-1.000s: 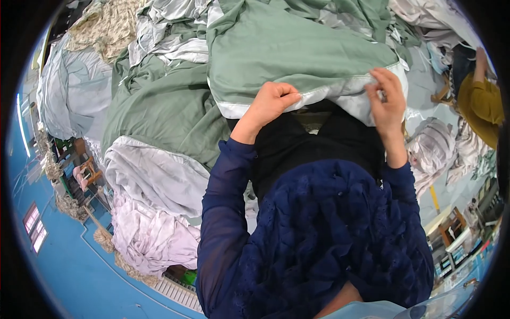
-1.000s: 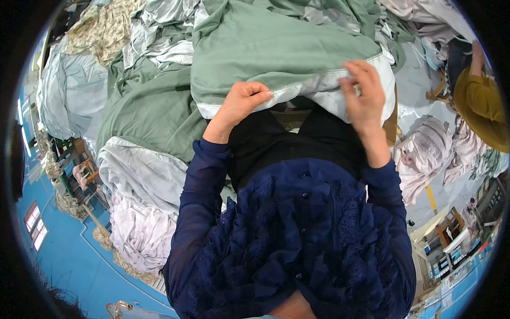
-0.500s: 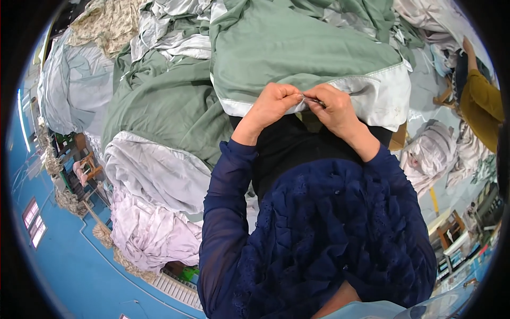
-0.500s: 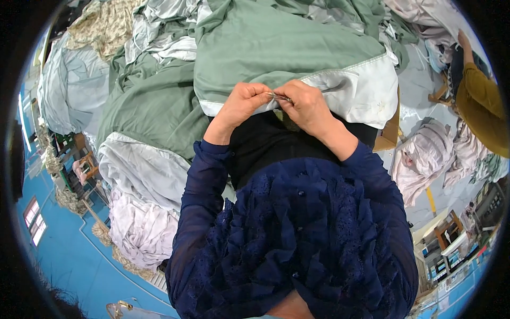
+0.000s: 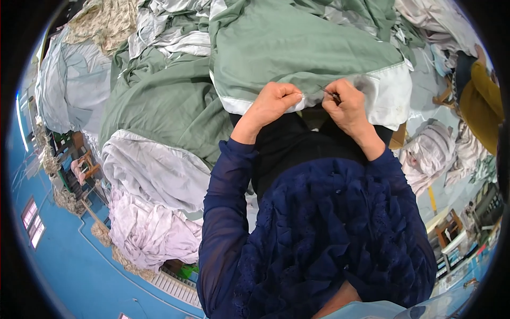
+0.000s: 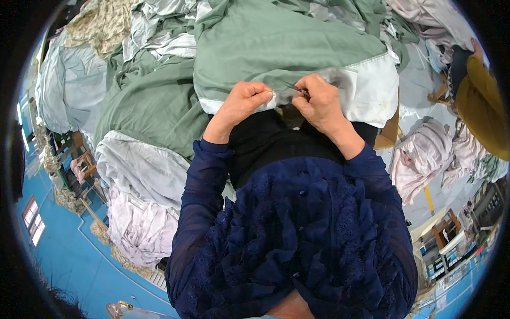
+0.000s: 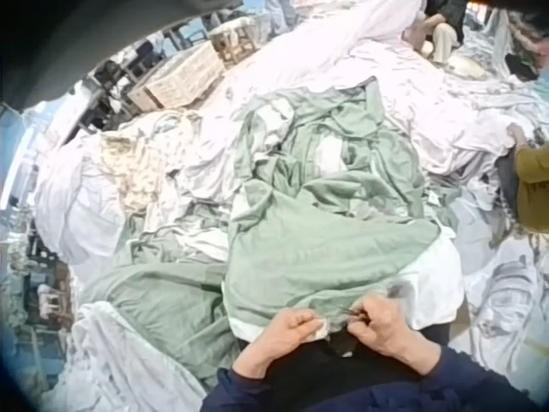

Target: Trimming loose threads from fabric pieces using thread snips in a factory setting.

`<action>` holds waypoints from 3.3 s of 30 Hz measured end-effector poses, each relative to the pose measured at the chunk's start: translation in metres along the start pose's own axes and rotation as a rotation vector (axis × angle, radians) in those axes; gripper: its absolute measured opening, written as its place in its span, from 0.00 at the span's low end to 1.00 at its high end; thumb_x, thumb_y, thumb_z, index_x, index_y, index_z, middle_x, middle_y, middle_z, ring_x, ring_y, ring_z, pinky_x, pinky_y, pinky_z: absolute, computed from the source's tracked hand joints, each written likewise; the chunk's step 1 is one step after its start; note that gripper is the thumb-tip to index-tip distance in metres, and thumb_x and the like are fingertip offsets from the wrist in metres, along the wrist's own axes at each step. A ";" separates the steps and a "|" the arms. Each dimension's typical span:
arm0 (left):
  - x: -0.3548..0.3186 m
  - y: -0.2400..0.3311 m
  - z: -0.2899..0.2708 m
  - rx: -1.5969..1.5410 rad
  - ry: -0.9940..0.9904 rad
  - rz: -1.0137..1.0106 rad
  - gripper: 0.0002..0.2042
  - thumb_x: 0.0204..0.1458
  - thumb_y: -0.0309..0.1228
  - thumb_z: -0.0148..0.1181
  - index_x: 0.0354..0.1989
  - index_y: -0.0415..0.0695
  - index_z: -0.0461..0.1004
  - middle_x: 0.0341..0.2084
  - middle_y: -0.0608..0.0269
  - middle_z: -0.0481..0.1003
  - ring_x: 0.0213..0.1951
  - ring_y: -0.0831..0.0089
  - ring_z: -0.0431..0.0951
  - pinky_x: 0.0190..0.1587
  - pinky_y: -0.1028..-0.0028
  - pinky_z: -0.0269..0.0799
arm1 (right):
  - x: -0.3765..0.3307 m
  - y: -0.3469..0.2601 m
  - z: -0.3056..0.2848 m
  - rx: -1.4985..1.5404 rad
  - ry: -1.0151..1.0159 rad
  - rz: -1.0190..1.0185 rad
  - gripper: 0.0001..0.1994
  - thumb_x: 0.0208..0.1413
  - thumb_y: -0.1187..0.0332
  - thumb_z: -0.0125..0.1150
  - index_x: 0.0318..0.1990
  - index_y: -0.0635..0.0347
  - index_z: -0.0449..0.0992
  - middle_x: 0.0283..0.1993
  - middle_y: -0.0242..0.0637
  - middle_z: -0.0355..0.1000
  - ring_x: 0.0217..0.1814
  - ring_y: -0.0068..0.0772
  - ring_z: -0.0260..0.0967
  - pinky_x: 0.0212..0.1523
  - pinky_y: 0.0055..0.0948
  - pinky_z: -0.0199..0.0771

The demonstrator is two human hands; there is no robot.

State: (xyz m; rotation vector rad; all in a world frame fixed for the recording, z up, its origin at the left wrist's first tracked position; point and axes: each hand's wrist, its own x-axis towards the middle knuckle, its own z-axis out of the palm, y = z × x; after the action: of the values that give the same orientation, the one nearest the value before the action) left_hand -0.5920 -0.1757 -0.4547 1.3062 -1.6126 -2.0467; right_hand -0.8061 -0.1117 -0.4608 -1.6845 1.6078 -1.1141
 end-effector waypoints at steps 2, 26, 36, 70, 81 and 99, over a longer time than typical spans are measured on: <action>0.001 0.000 -0.002 -0.012 -0.008 -0.023 0.08 0.57 0.29 0.58 0.31 0.36 0.77 0.21 0.78 0.68 0.26 0.87 0.61 0.27 0.81 0.58 | -0.001 -0.001 -0.006 0.016 0.052 0.095 0.05 0.46 0.80 0.61 0.30 0.63 0.71 0.24 0.35 0.66 0.22 0.25 0.62 0.25 0.25 0.63; 0.009 -0.009 -0.002 -0.057 0.025 -0.042 0.08 0.54 0.30 0.60 0.29 0.38 0.78 0.21 0.79 0.70 0.25 0.89 0.62 0.26 0.83 0.57 | -0.017 0.007 -0.021 0.116 -0.298 0.293 0.05 0.60 0.72 0.56 0.35 0.63 0.67 0.21 0.30 0.61 0.23 0.20 0.54 0.24 0.27 0.58; 0.012 -0.005 0.001 -0.050 0.061 -0.064 0.07 0.54 0.29 0.61 0.30 0.37 0.78 0.22 0.77 0.72 0.26 0.88 0.65 0.28 0.83 0.60 | -0.017 -0.001 -0.024 0.630 -0.585 0.450 0.04 0.56 0.75 0.59 0.34 0.67 0.77 0.33 0.33 0.75 0.33 0.17 0.66 0.37 0.22 0.67; 0.008 -0.004 -0.003 -0.217 0.047 -0.116 0.05 0.52 0.26 0.62 0.31 0.37 0.80 0.22 0.74 0.74 0.23 0.89 0.67 0.24 0.84 0.60 | 0.000 -0.006 0.018 0.255 -0.136 0.100 0.11 0.49 0.78 0.65 0.41 0.61 0.78 0.32 0.34 0.70 0.28 0.28 0.68 0.30 0.26 0.70; 0.015 -0.012 -0.005 -0.166 0.034 -0.126 0.05 0.52 0.26 0.61 0.31 0.36 0.80 0.24 0.73 0.75 0.26 0.86 0.68 0.28 0.83 0.63 | 0.006 -0.006 0.014 0.077 -0.203 -0.056 0.05 0.47 0.78 0.61 0.32 0.63 0.73 0.29 0.38 0.68 0.27 0.37 0.68 0.28 0.32 0.67; 0.015 -0.012 -0.003 -0.083 0.033 -0.111 0.05 0.51 0.26 0.60 0.27 0.37 0.78 0.23 0.75 0.74 0.28 0.86 0.68 0.32 0.82 0.63 | 0.009 -0.008 -0.017 0.958 -0.237 0.641 0.05 0.63 0.69 0.53 0.35 0.58 0.68 0.24 0.27 0.65 0.17 0.14 0.55 0.19 0.15 0.53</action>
State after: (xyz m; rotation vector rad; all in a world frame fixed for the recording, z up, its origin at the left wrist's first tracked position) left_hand -0.5952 -0.1830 -0.4726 1.4217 -1.4552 -2.1196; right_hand -0.8169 -0.1165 -0.4439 -0.5826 1.0430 -1.0263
